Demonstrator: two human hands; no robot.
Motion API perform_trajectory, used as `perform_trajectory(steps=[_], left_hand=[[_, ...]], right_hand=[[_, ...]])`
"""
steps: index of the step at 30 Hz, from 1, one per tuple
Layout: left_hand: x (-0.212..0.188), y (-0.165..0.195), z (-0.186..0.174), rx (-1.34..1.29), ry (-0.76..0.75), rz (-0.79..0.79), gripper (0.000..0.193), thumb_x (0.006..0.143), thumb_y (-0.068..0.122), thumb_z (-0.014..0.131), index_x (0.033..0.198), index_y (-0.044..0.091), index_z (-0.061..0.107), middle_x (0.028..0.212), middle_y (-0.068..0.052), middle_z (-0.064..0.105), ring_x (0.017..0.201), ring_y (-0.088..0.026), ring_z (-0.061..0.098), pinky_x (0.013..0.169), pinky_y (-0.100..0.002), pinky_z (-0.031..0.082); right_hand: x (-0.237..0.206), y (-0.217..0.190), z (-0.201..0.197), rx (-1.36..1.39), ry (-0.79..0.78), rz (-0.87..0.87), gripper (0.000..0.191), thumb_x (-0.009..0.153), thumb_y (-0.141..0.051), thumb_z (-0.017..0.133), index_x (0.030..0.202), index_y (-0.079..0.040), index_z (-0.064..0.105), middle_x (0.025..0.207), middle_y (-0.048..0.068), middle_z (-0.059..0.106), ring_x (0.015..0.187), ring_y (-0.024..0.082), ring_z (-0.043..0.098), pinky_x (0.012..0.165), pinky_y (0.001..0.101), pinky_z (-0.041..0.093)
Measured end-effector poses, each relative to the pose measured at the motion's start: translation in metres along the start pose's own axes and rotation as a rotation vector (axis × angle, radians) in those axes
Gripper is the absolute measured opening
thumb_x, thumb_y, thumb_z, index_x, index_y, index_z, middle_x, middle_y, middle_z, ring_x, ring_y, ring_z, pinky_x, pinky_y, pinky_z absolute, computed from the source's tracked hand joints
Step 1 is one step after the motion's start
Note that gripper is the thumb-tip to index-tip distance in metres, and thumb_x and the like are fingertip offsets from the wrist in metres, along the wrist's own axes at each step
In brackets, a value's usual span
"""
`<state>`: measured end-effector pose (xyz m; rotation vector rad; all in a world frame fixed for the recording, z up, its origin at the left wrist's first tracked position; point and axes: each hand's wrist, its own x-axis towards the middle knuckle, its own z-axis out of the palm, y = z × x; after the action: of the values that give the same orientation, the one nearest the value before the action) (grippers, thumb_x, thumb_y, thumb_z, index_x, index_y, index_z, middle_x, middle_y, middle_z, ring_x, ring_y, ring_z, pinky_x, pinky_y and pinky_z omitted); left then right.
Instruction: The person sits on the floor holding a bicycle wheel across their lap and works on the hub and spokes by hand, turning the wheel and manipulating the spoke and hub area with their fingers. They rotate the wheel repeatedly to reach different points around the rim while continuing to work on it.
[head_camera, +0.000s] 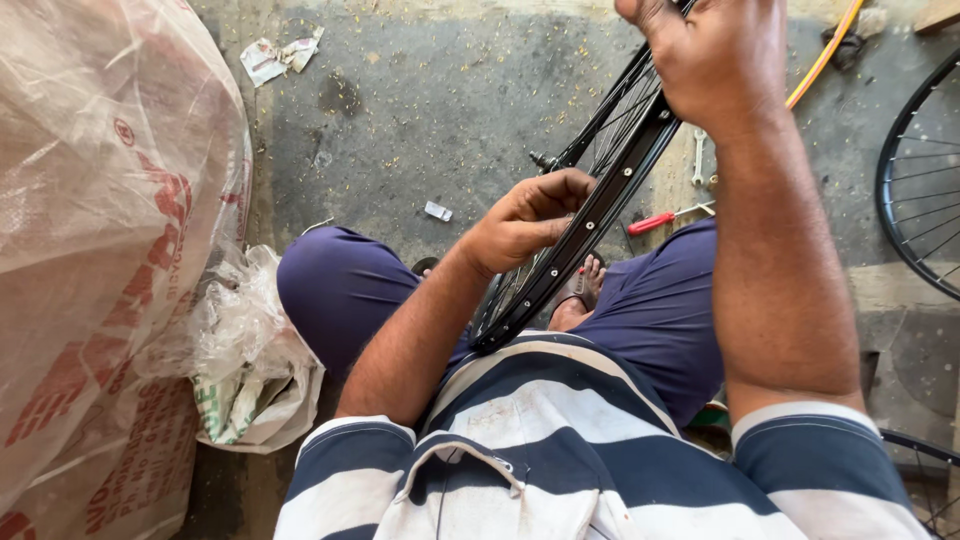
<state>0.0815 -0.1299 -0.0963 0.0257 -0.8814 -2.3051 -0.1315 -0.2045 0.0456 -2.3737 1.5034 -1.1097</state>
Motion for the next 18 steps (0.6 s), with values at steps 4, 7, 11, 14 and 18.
perform_trajectory(steps=[4,7,11,14,18], left_hand=[[-0.001,0.017,0.01,-0.062,0.069,-0.016,0.036,0.101,0.016,0.071,0.129,-0.005,0.063,0.113,-0.008,0.069,0.111,-0.014,0.064,0.103,-0.031,0.051],[-0.007,0.032,0.021,0.307,0.097,-0.037,0.039,0.096,0.019,0.071,0.127,-0.004,0.06,0.114,-0.006,0.067,0.107,-0.013,0.063,0.099,-0.031,0.052],[-0.006,0.034,0.04,0.742,0.263,-0.015,0.033,0.1,0.025,0.066,0.117,-0.004,0.067,0.098,-0.006,0.066,0.094,-0.012,0.059,0.085,-0.031,0.052],[0.002,0.027,0.035,0.407,0.242,-0.037,0.035,0.1,0.03,0.066,0.115,-0.002,0.068,0.101,-0.006,0.07,0.096,-0.014,0.062,0.089,-0.031,0.051],[0.016,0.009,0.0,-0.003,0.092,-0.081,0.029,0.097,0.021,0.069,0.118,0.003,0.066,0.107,-0.003,0.072,0.099,-0.012,0.066,0.091,-0.03,0.052]], right_hand=[[0.005,-0.006,0.002,-0.034,0.008,0.07,0.013,0.103,-0.015,0.077,0.107,-0.003,0.077,0.096,0.011,0.077,0.086,0.024,0.073,0.073,0.0384,0.054],[0.011,-0.004,0.004,-0.021,0.037,0.012,0.017,0.098,-0.014,0.08,0.108,-0.001,0.075,0.102,0.013,0.075,0.092,0.025,0.073,0.08,0.0389,0.056],[0.019,0.0,0.004,-0.007,0.004,0.075,0.017,0.094,-0.014,0.083,0.103,-0.002,0.074,0.099,0.014,0.073,0.094,0.03,0.07,0.084,0.0424,0.054],[0.022,-0.001,0.0,0.053,-0.02,0.196,0.016,0.092,-0.015,0.081,0.1,-0.004,0.074,0.096,0.012,0.073,0.092,0.026,0.069,0.083,0.0405,0.054],[0.02,-0.003,-0.007,0.039,-0.057,0.303,0.017,0.09,-0.021,0.079,0.097,-0.006,0.075,0.099,0.01,0.073,0.092,0.024,0.068,0.083,0.0402,0.055]])
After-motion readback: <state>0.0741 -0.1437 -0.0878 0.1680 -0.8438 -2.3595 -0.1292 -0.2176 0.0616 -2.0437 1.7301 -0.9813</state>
